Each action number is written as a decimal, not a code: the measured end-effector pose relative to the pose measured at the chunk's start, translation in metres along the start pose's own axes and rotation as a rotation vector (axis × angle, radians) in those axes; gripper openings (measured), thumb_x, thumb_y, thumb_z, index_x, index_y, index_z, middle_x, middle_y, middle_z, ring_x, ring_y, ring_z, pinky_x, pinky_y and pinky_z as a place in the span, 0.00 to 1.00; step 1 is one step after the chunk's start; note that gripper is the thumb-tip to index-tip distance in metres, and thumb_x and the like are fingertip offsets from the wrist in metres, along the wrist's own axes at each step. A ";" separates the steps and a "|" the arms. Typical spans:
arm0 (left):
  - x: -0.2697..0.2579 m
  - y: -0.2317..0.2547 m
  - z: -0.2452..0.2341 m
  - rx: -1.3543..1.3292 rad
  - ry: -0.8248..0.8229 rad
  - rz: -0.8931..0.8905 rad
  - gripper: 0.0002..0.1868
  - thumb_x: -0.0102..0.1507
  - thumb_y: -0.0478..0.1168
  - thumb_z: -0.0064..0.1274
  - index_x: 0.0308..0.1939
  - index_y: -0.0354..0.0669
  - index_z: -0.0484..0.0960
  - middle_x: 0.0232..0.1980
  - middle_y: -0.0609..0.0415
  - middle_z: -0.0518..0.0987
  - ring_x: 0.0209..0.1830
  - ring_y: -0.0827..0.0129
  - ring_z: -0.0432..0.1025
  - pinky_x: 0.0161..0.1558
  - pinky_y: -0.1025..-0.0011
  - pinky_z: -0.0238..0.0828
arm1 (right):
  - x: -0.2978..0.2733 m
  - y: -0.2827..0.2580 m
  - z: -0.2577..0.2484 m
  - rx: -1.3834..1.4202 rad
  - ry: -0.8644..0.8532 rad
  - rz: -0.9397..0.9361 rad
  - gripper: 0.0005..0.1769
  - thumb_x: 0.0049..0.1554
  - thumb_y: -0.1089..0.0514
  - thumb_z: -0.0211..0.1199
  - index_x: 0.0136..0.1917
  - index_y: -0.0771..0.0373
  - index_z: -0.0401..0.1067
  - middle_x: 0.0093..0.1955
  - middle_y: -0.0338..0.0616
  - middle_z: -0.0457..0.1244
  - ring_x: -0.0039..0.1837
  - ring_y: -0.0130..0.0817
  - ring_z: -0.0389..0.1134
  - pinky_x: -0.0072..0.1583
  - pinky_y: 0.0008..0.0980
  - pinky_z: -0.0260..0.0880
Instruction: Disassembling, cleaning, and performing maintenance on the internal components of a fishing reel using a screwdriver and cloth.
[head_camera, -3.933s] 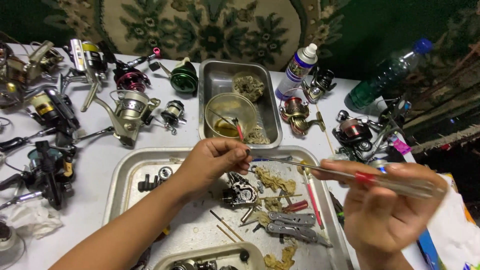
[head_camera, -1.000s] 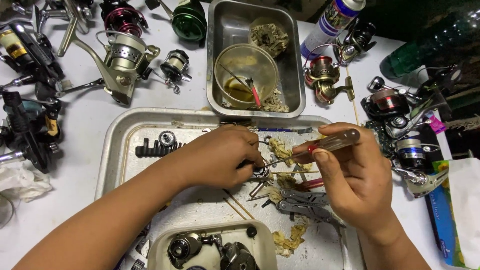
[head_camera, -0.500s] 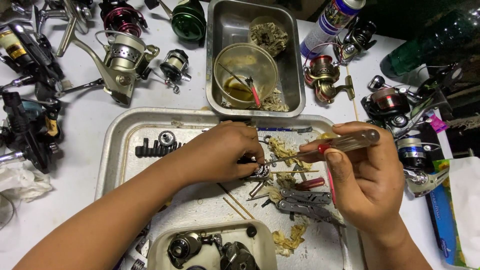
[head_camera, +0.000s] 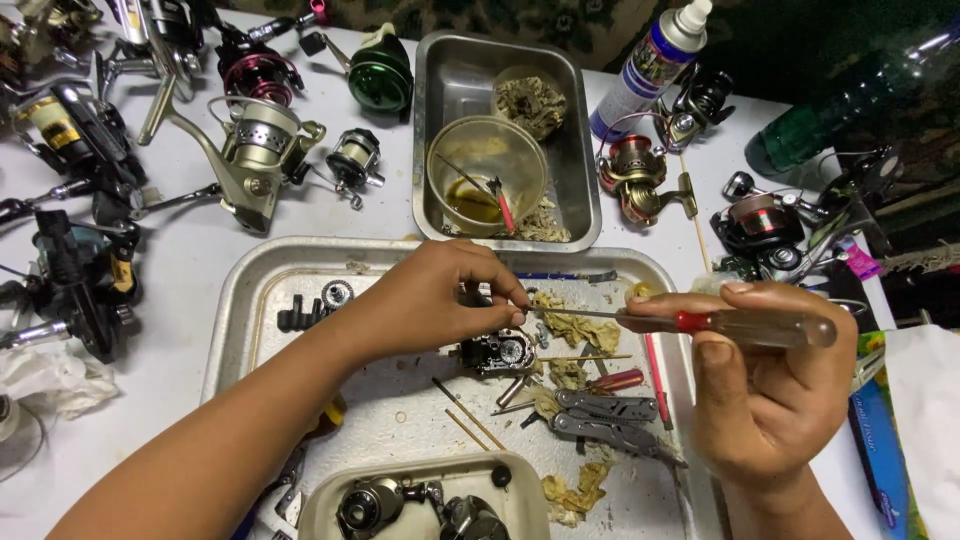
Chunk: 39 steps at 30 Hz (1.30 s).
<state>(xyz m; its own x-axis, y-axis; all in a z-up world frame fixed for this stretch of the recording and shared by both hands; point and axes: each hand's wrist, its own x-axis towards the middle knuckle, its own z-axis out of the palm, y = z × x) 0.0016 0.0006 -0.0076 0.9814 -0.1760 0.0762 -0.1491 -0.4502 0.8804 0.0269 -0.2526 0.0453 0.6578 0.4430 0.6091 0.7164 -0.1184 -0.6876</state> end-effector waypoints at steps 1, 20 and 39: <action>0.000 0.001 -0.001 -0.007 0.009 -0.021 0.08 0.60 0.45 0.61 0.41 0.53 0.90 0.43 0.61 0.87 0.46 0.73 0.79 0.50 0.70 0.75 | -0.001 0.000 0.001 -0.003 0.025 -0.010 0.12 0.68 0.59 0.47 0.62 0.67 0.52 0.48 0.65 0.67 0.49 0.57 0.79 0.56 0.47 0.86; -0.001 0.012 -0.004 -0.168 0.057 -0.207 0.09 0.56 0.45 0.66 0.40 0.53 0.91 0.42 0.63 0.90 0.42 0.79 0.81 0.44 0.77 0.77 | -0.015 0.015 -0.007 0.062 0.048 -0.173 0.12 0.68 0.62 0.50 0.63 0.64 0.55 0.48 0.56 0.64 0.50 0.53 0.80 0.56 0.50 0.92; -0.001 0.022 -0.009 -0.205 -0.071 -0.396 0.13 0.57 0.49 0.63 0.44 0.57 0.91 0.47 0.65 0.90 0.27 0.81 0.72 0.38 0.78 0.71 | 0.015 0.004 -0.007 0.116 0.071 0.131 0.26 0.65 0.53 0.49 0.72 0.68 0.54 0.52 0.59 0.63 0.50 0.58 0.77 0.57 0.56 0.89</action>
<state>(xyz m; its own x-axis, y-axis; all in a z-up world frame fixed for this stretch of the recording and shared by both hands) -0.0011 -0.0015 0.0156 0.9463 -0.0880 -0.3111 0.2701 -0.3138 0.9103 0.0412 -0.2525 0.0541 0.7617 0.3661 0.5346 0.5942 -0.0658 -0.8016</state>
